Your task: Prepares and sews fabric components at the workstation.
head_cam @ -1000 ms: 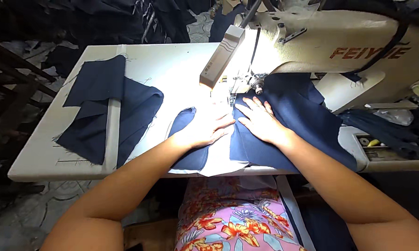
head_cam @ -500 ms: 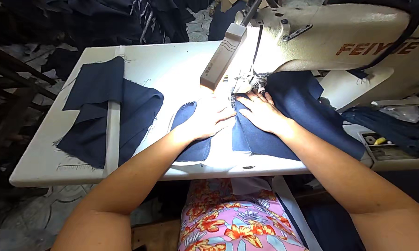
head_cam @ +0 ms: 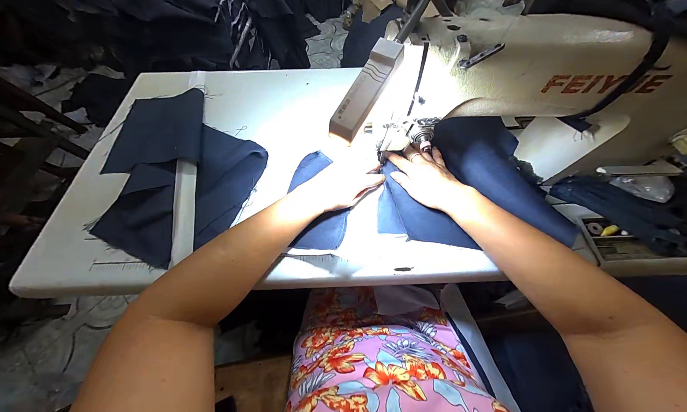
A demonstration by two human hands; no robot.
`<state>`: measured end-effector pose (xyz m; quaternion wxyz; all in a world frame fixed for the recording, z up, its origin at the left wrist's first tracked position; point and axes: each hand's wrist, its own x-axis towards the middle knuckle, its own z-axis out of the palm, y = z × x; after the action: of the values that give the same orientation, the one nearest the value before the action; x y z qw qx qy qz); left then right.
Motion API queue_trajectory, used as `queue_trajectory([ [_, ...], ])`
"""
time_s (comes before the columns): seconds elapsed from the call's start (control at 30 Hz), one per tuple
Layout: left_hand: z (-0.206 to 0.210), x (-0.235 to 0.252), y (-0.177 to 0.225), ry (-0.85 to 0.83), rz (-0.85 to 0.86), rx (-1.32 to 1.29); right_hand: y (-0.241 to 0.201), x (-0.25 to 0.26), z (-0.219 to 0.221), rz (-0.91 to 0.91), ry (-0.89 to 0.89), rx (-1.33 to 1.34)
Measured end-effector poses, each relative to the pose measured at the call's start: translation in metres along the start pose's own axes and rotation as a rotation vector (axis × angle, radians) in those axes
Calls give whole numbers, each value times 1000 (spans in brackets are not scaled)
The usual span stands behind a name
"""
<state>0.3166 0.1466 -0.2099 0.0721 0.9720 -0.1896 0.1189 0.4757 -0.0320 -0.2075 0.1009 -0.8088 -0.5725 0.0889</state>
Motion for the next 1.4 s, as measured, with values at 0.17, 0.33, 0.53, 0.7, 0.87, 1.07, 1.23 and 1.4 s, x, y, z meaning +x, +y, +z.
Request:
queue_trajectory([
  [0.17,-2,13,-1,40,83,60,-24,-51,14,-506,484,30],
  [0.33,2,17,-4,151,243,130,-39,-86,26,-655,539,-54],
  [0.53,4,17,11,220,313,94,-38,-79,34,-769,667,-28],
  [0.7,10,-4,59,224,17,-64,-28,-82,36,-750,654,157],
  [0.87,21,-32,96,112,-294,-44,-10,-87,26,-303,266,188],
  [1.07,22,-38,66,85,-264,-136,3,-69,22,-298,174,214],
  [1.23,16,-27,40,38,-287,-147,19,-41,17,-314,125,214],
  [1.4,13,-25,20,48,-218,-144,28,-28,11,-359,105,207],
])
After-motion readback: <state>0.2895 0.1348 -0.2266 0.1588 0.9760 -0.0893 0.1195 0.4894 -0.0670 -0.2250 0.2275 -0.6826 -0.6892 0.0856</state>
